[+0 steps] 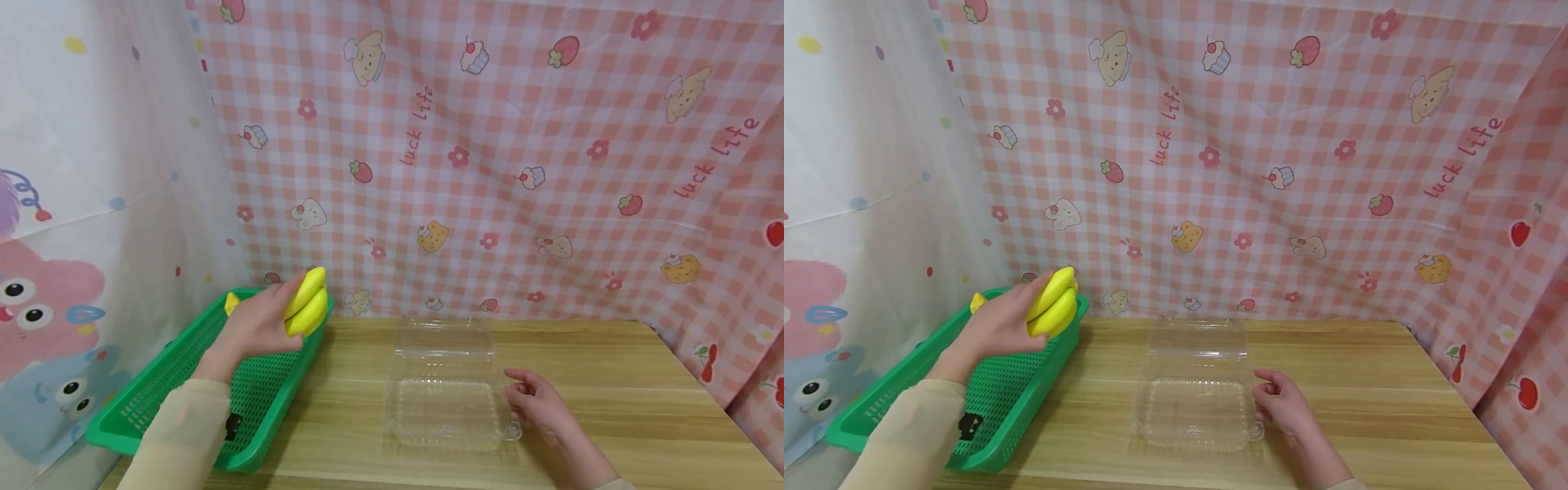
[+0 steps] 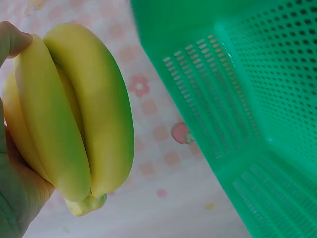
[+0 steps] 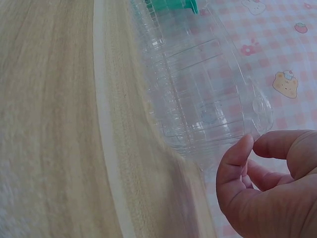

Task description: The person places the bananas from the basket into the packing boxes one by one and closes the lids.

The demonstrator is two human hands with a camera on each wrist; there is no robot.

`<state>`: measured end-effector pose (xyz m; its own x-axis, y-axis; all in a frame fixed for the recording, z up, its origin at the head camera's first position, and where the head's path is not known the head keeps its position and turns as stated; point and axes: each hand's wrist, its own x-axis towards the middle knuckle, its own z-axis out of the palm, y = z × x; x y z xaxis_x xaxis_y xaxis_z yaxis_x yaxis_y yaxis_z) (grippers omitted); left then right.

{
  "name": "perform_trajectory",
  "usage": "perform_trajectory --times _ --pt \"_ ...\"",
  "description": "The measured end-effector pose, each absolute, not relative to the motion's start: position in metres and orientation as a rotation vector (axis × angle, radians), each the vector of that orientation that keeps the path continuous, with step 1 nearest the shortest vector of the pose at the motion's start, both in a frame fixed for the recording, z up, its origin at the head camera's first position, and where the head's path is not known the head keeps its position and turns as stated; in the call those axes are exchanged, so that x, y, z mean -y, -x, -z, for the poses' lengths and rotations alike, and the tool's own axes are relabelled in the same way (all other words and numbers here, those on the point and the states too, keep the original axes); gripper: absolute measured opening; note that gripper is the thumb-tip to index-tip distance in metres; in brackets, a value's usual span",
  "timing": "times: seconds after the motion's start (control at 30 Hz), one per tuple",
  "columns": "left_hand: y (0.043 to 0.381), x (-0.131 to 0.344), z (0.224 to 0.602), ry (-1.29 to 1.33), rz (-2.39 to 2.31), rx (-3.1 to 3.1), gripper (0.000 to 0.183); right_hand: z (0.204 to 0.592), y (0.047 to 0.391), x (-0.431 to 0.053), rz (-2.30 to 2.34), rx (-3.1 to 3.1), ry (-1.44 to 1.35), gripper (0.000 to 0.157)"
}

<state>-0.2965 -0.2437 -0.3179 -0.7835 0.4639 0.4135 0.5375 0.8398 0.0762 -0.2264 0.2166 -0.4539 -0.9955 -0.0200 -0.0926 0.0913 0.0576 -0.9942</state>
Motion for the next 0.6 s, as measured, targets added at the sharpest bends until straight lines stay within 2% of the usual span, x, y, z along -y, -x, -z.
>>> perform_trajectory --times 0.6 --pt "0.283 0.193 0.312 0.953 0.268 2.458 0.097 0.453 0.225 -0.216 2.1 -2.218 -0.08 0.049"
